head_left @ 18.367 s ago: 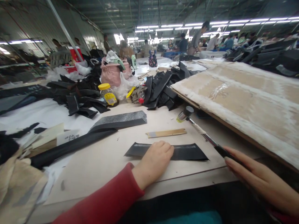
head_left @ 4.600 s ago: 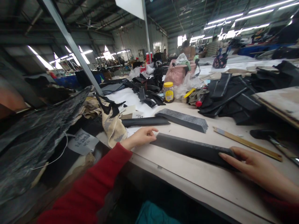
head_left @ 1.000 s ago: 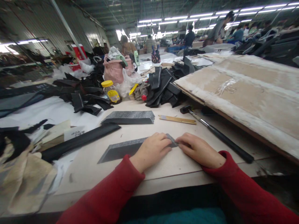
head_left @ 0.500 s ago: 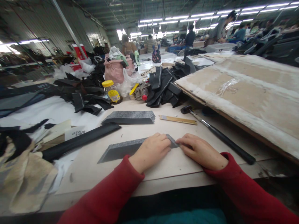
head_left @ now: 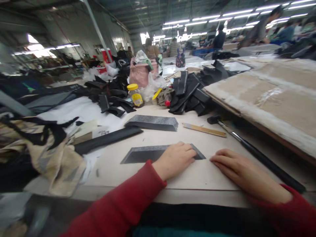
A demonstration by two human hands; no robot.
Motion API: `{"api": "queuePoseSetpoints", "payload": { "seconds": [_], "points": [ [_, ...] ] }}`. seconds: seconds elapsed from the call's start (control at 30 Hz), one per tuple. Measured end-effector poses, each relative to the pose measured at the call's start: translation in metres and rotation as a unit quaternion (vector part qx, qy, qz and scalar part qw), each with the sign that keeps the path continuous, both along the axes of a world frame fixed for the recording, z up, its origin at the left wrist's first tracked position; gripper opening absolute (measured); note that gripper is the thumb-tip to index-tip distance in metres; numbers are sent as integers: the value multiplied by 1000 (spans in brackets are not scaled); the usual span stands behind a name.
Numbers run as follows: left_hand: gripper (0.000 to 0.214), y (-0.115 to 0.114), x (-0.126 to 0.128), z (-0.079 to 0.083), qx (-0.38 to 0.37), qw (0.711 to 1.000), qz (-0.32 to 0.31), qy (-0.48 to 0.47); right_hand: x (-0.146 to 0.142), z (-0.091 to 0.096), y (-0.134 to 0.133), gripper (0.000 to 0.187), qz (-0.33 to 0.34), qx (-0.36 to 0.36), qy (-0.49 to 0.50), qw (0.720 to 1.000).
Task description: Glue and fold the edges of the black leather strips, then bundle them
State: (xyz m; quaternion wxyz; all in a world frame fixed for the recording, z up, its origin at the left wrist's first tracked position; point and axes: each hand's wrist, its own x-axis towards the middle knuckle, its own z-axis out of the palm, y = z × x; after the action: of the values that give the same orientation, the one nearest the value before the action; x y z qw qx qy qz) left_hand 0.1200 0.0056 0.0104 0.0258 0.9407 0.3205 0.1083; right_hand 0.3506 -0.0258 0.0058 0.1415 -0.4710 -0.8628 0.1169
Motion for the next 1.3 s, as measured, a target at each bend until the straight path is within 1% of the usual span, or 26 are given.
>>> {"api": "queuePoseSetpoints", "payload": {
  "seconds": [0.17, 0.23, 0.3, 0.5, 0.57, 0.77, 0.9, 1.0, 1.1, 1.2, 1.3],
  "points": [
    [18, 2, -3, -5, 40, 999, -5, -8, 22, -30, -4, 32, 36, 91, -65, 993],
    [20, 2, -3, -7, 52, 999, -10, -7, 25, -40, -3, 33, 43, 105, -89, 990],
    [21, 2, -2, -8, 65, 998, -16, -7, 22, -44, -3, 34, 48, 109, -105, 987],
    [16, -1, 0, -11, 80, 997, -10, -13, -2, -37, -2, 34, 69, 140, -79, 985],
    [16, -2, 1, -11, 81, 997, -12, -13, -8, -34, -2, 33, 65, 148, -63, 985],
    [16, -2, 0, -11, 85, 996, -11, -8, -12, -33, -2, 32, 61, 152, -31, 986],
    [14, -3, 0, -9, 83, 996, -10, -5, -13, -33, -4, 32, 48, 149, -19, 988],
    [12, -3, 0, -7, 82, 997, -8, -4, -17, -32, -6, 33, 35, 131, -15, 991],
    [13, -3, 0, -6, 73, 997, 0, -2, -19, -29, -9, 31, 10, 97, -7, 995],
    [12, -2, -1, -4, 56, 998, 7, 2, -20, -24, -10, 31, -39, 58, 18, 997],
    [13, 0, -1, -4, 34, 999, 13, -2, -19, -14, -7, 32, -87, 19, 45, 995]
  ]
}}
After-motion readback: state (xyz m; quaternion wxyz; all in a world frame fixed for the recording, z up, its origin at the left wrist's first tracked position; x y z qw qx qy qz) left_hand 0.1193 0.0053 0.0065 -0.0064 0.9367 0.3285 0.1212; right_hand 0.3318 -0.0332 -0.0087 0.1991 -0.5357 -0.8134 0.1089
